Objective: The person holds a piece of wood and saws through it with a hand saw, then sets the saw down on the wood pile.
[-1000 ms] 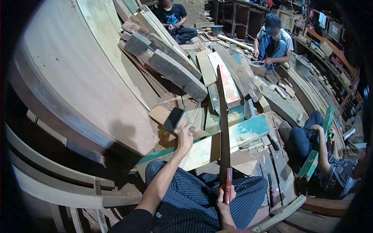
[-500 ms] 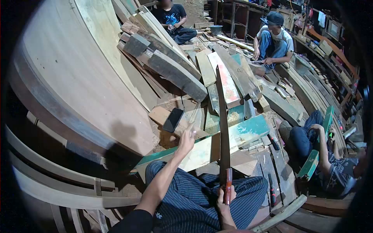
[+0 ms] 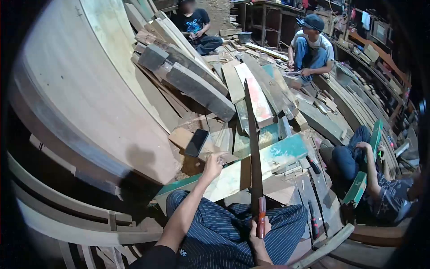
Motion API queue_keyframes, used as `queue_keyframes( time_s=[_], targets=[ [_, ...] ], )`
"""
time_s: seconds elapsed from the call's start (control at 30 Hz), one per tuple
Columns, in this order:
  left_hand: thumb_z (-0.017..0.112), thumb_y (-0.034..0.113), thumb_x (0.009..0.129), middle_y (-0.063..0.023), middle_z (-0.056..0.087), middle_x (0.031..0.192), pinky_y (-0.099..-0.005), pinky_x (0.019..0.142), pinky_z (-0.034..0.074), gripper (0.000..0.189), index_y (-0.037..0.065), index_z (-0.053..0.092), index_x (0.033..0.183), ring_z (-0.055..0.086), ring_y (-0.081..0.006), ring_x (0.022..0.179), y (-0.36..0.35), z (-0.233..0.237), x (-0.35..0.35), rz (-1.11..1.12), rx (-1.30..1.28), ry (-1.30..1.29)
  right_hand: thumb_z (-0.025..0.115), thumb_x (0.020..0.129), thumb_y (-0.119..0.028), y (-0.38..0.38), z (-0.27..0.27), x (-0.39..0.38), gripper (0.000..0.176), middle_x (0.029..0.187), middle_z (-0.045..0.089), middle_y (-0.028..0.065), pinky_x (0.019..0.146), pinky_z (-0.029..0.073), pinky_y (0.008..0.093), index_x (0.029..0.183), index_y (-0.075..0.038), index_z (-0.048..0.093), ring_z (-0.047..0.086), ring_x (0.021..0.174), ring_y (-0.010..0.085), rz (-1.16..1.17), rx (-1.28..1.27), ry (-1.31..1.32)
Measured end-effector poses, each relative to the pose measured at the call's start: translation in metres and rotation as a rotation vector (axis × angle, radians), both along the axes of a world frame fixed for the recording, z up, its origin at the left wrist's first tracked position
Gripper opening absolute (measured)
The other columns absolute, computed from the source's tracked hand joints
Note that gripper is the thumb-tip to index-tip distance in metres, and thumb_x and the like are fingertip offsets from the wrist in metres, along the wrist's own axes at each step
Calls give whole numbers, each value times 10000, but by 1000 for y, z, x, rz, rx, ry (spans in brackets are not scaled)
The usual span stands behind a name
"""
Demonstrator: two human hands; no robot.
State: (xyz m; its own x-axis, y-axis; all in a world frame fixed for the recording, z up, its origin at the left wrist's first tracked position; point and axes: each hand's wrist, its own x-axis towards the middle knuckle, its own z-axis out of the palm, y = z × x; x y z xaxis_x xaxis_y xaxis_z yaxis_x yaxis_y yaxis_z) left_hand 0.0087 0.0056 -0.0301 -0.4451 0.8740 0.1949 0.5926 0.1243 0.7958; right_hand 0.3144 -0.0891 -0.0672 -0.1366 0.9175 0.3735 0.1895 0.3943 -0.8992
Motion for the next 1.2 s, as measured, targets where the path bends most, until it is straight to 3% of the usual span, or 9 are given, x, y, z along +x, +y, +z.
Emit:
queue_keyframes(
  time_s=[0.03,0.13,0.27,0.53,0.67,0.77,0.87,1.07,1.2],
  targets=[
    [435,-169,723,-123,606,653,-301,612,471,554,63,711,1143,595,-153,641,3,-5,1,-12,123,-84,676,765,-76,-1,0,0,111,643,585,132,556,478,357,819,-15,601,610,531,285,7,-23,11],
    [427,-167,728,-119,622,670,-293,630,482,544,52,708,1139,604,-154,655,1,-5,-4,-29,-28,-33,671,774,-74,-1,3,0,98,648,588,132,555,478,345,816,-15,605,615,537,277,17,-49,30],
    [438,-159,755,-126,626,680,-301,638,486,519,52,704,1148,608,-156,670,0,-5,2,1,52,-86,669,777,-73,-1,3,0,95,648,589,126,551,476,334,818,-11,611,620,541,266,4,-26,19],
    [454,-147,739,-189,639,695,-328,668,505,496,64,723,1099,644,-219,675,-1,0,1,-8,-10,-56,663,780,-94,-1,5,-1,106,644,591,120,546,469,331,817,-10,612,607,527,248,4,-34,31],
    [519,-117,778,-100,560,615,-303,579,441,426,59,715,1112,532,-120,608,0,-4,0,-1,-6,-44,668,775,-97,-1,-6,2,115,647,592,118,554,475,333,824,-12,609,613,534,253,20,-72,42],
    [533,-112,807,-115,570,633,-305,585,443,396,60,712,1116,534,-116,617,1,-9,-2,1,11,-22,669,777,-100,-1,-2,2,118,652,596,119,563,482,338,827,-13,608,618,541,256,6,-46,4],
    [562,-90,846,-136,587,663,-314,596,449,362,70,704,1138,543,-130,627,8,-35,-7,-11,123,-59,670,779,-100,-2,7,-1,116,655,596,118,566,482,341,827,-15,609,615,540,259,-20,-28,-15],
    [570,-63,892,-162,647,707,-334,642,483,384,79,655,1239,606,-183,645,-2,16,8,9,-47,-59,675,781,-104,-1,5,0,121,667,604,120,567,475,340,834,-14,614,612,547,267,6,-19,14],
    [571,-65,894,-193,708,932,-331,700,509,430,77,613,1298,649,-194,718,-1,4,6,3,8,-99,671,782,-109,-3,7,1,123,679,612,124,569,474,340,838,-13,619,619,560,266,8,-90,9]
  ],
)
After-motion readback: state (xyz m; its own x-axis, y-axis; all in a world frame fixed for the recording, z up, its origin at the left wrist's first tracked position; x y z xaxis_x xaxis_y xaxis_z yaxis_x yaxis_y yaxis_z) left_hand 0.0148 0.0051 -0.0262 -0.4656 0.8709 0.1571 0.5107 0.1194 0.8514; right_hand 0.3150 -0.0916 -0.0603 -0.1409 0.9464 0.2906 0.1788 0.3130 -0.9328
